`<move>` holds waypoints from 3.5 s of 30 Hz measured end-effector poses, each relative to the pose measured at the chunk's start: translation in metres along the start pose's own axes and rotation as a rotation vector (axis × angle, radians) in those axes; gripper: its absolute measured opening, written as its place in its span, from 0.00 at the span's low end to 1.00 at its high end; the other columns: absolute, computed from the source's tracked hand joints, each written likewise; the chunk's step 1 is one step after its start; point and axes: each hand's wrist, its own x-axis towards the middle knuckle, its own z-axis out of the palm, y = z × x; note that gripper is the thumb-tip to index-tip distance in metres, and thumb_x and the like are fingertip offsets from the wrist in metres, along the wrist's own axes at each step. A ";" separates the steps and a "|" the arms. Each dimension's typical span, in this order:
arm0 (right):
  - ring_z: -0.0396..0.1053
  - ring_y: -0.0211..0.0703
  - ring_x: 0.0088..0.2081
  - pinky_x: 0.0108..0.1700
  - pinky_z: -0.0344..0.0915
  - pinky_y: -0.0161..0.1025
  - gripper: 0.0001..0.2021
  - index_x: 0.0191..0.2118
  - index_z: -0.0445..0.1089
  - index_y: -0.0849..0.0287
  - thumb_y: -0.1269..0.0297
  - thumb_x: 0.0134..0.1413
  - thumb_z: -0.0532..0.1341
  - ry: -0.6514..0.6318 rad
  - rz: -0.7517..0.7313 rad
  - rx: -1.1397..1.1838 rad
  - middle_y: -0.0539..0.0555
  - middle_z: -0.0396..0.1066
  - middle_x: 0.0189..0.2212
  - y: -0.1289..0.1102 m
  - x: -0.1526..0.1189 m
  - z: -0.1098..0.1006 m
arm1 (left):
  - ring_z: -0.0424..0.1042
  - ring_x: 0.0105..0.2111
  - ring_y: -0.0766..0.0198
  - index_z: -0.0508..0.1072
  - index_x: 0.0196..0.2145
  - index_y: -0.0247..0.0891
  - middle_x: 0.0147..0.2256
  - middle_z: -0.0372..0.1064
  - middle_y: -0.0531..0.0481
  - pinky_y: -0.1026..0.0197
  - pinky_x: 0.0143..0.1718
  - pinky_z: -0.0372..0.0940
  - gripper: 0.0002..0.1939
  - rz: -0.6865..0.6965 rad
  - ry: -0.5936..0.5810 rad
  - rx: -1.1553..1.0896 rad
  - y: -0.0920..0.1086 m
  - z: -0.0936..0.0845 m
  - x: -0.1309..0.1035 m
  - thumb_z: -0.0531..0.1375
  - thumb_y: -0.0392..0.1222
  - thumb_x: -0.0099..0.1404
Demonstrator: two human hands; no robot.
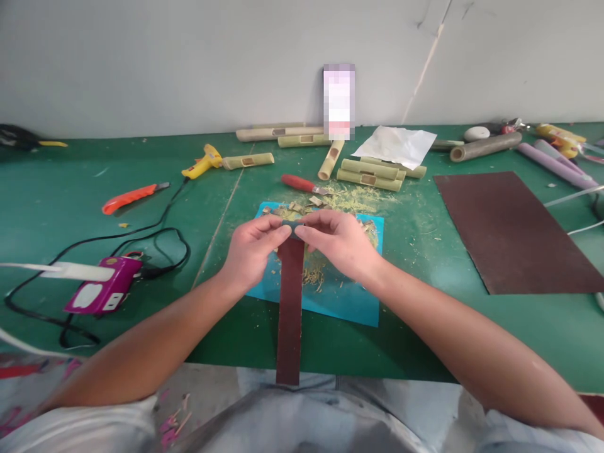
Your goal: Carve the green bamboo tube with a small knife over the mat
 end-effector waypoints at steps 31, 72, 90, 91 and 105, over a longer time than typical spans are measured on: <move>0.64 0.34 0.27 0.28 0.60 0.35 0.14 0.33 0.71 0.59 0.53 0.48 0.68 0.062 -0.009 0.034 0.47 0.69 0.26 0.002 -0.002 0.011 | 0.66 0.17 0.70 0.75 0.27 0.37 0.17 0.66 0.56 0.69 0.19 0.60 0.12 0.121 0.029 0.150 0.005 -0.002 -0.003 0.65 0.48 0.62; 0.62 0.34 0.22 0.27 0.56 0.36 0.09 0.27 0.69 0.56 0.57 0.51 0.63 -0.046 0.083 0.012 0.45 0.64 0.20 0.005 -0.001 0.011 | 0.56 0.16 0.72 0.65 0.20 0.38 0.15 0.56 0.59 0.65 0.20 0.52 0.15 0.181 0.014 0.232 0.000 -0.004 0.002 0.58 0.43 0.63; 0.56 0.33 0.22 0.25 0.50 0.36 0.11 0.24 0.65 0.56 0.56 0.49 0.63 -0.042 0.107 -0.108 0.44 0.60 0.18 0.003 -0.005 0.011 | 0.69 0.31 0.67 0.73 0.47 0.39 0.39 0.73 0.48 0.65 0.32 0.66 0.17 0.338 0.002 0.400 -0.006 -0.010 0.007 0.64 0.48 0.63; 0.56 0.33 0.22 0.25 0.50 0.36 0.11 0.24 0.64 0.56 0.57 0.50 0.62 -0.032 0.099 -0.099 0.44 0.59 0.18 0.004 -0.005 0.010 | 0.70 0.32 0.67 0.72 0.49 0.39 0.41 0.73 0.47 0.65 0.33 0.67 0.19 0.368 -0.017 0.443 -0.006 -0.010 0.007 0.65 0.48 0.62; 0.59 0.33 0.23 0.25 0.53 0.35 0.11 0.26 0.66 0.57 0.57 0.52 0.61 -0.065 0.152 -0.081 0.46 0.63 0.20 0.008 -0.005 0.017 | 0.69 0.27 0.66 0.77 0.36 0.38 0.27 0.72 0.52 0.64 0.33 0.65 0.11 0.366 0.074 0.510 -0.004 -0.014 0.004 0.58 0.47 0.69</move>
